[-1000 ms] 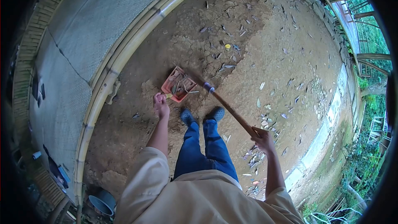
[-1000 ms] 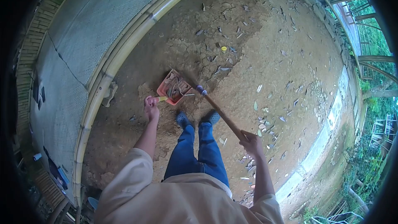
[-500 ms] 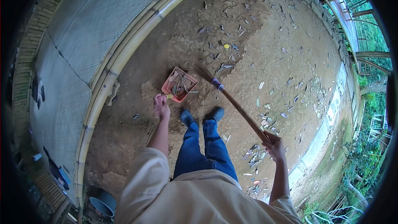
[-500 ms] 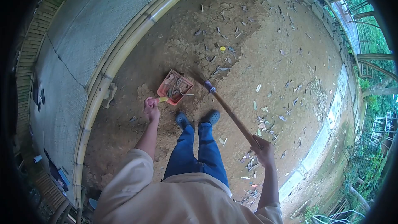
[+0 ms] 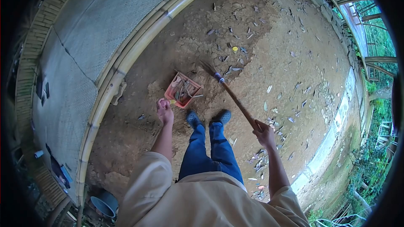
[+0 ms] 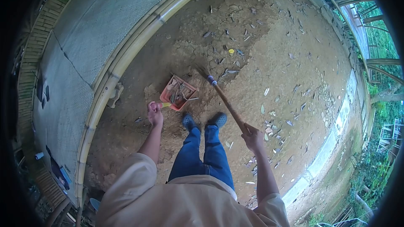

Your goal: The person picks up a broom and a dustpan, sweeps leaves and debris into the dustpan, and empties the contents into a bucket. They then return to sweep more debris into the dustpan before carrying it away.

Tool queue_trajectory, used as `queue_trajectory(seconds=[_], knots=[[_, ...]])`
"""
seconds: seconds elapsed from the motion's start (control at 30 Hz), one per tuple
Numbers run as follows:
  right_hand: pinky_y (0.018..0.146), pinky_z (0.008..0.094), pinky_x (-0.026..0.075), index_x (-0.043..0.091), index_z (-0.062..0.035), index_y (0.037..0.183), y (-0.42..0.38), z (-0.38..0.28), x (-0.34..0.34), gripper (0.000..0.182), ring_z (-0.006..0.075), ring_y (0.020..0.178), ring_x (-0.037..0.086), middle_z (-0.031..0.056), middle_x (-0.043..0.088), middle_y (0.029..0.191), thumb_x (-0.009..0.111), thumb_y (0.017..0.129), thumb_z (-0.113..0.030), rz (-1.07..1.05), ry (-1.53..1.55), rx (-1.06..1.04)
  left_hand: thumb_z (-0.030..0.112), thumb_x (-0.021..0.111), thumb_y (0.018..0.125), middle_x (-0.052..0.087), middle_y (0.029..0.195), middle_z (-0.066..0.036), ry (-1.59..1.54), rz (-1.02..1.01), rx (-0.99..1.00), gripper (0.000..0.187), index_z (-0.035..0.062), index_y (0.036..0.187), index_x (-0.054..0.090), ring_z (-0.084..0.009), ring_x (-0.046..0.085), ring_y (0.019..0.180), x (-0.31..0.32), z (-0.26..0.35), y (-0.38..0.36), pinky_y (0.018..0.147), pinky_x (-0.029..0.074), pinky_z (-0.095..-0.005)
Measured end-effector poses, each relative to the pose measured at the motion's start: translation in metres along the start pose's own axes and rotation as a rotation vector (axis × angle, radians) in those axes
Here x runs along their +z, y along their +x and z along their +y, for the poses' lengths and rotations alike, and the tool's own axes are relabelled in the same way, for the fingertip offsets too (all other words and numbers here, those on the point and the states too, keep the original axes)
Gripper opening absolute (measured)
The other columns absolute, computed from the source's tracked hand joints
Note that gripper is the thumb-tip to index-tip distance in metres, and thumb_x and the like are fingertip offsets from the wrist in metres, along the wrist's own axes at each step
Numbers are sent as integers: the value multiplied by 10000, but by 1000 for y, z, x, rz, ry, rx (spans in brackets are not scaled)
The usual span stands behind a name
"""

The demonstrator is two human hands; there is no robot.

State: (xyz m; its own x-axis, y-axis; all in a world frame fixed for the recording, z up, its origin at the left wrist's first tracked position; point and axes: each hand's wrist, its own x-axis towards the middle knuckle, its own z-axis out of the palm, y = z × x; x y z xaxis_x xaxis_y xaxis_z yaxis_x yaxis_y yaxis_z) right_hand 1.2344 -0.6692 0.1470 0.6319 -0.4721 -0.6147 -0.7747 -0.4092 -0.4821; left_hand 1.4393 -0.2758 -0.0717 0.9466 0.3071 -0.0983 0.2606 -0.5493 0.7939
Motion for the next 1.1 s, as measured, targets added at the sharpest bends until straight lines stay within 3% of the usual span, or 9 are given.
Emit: queue_trajectory(seconds=[0.13,0.17,0.27,0.37,0.57,0.67,0.77,1.1], knots=[[791,347,522,643,-105,1258,-21,-7,-24,536,221,871,694,170,721,1014,751,733,-117,-119,-33,22,71,649,908,626,995,-124,-145,-10,-49,292,80,1177,536,-237,626,874,1,-4,0,785,509,-355],[744,319,518,653,-98,1246,-36,-28,-41,528,161,819,673,132,731,972,753,727,-83,-145,-78,40,65,646,912,624,991,-117,-135,-5,-35,287,77,1177,536,-221,623,874,2,-11,2,786,510,-346],[702,294,509,656,-71,1237,-55,20,-55,528,115,783,645,103,735,967,760,719,-57,-226,57,99,57,633,924,618,984,-101,-111,-5,-27,273,70,1178,533,-186,619,878,2,-19,3,791,514,-324],[691,286,511,653,-33,1228,-86,-1,-71,521,103,778,643,93,737,970,762,719,-35,-229,81,151,67,623,937,619,987,-100,-139,-14,-49,267,64,1186,525,-176,622,891,-10,-2,-3,806,517,-317],[703,281,516,630,12,1240,-99,11,-74,524,117,799,648,106,731,983,755,732,-16,-154,175,100,86,625,945,618,1022,-112,-98,-18,-58,276,57,1192,506,-182,623,909,-19,25,-11,829,519,-319],[665,267,510,616,18,1259,-98,18,-73,538,112,762,637,104,725,974,742,737,-11,-110,226,100,88,625,945,614,1051,-116,-113,-32,-53,278,53,1193,504,-186,620,929,-14,25,-10,833,520,-323],[485,222,412,623,17,1251,-98,22,-65,525,64,554,515,21,643,745,698,731,17,-16,354,133,90,629,944,609,1066,-114,-236,-42,-40,294,51,1207,502,-188,616,950,3,6,-5,837,519,-323],[429,216,373,580,6,1308,-100,43,-58,576,59,497,496,17,635,724,691,743,-8,147,494,197,91,650,929,614,1057,-114,-349,-109,-4,296,47,1198,536,-192,620,950,41,40,5,826,521,-314]])
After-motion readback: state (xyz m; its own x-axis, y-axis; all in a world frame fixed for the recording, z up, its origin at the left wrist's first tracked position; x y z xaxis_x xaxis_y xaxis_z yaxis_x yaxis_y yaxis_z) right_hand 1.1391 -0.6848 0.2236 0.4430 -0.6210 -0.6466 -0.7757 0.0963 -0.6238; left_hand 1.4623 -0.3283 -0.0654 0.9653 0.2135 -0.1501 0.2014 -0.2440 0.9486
